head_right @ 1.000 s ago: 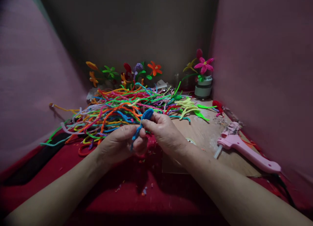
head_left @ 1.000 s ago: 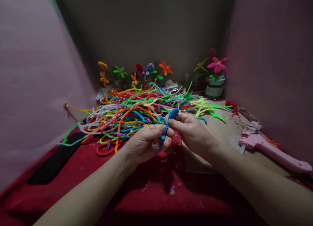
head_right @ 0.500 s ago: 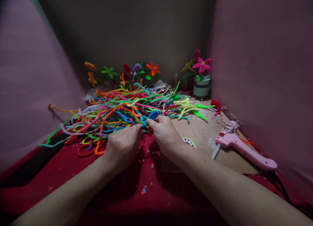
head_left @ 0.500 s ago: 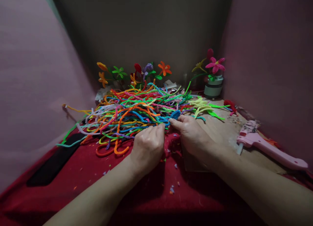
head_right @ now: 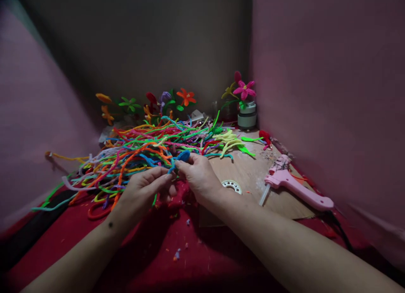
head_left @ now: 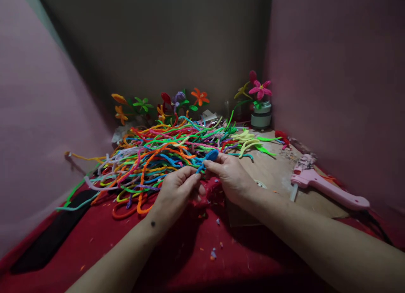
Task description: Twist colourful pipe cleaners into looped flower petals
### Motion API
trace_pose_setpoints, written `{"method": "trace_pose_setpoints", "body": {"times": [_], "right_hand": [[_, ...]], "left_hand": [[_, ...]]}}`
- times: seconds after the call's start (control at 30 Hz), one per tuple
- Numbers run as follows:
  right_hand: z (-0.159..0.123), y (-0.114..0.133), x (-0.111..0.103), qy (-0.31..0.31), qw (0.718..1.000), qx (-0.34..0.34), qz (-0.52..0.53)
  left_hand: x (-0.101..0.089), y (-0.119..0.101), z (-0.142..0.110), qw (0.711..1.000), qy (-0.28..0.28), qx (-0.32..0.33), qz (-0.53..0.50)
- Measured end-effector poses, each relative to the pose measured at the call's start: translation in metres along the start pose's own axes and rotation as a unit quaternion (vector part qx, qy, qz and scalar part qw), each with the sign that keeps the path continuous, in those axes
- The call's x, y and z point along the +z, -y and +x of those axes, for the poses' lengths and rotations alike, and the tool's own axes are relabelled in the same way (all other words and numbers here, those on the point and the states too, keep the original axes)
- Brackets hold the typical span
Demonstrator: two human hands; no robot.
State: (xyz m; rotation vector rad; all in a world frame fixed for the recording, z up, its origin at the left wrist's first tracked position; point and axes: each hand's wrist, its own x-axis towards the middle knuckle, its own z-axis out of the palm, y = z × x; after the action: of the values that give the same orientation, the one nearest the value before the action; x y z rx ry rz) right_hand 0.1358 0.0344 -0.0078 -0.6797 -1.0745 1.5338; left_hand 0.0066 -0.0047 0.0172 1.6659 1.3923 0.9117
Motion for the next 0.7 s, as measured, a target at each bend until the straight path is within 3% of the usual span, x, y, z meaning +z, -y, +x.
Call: {"method": "trace_pose_setpoints", "body": {"times": [0.13,0.33,0.5,0.6,0.7], "right_hand": [[-0.001,0.007,-0.001,0.035,0.999,-0.009,-0.02],[-0.002,0.003,0.002,-0.044,0.988,-0.059,-0.139],[0.003,0.012,-0.002,-0.058,0.975,-0.102,-0.189],[0.0,0.03,-0.003,-0.141,0.942,-0.239,-0.19],[-0.012,0.046,-0.001,-0.157,0.873,-0.389,-0.249]], "left_hand": [[-0.004,0.0,0.002,0.997,0.022,-0.014,-0.069],[0.005,0.006,0.0,0.989,0.042,-0.027,-0.14],[0.003,0.004,0.009,0.982,0.05,-0.041,-0.177],[0.002,-0.003,0.023,0.989,0.051,-0.048,-0.133],[0.015,-0.011,0.04,0.997,0.061,-0.032,-0.044]]}}
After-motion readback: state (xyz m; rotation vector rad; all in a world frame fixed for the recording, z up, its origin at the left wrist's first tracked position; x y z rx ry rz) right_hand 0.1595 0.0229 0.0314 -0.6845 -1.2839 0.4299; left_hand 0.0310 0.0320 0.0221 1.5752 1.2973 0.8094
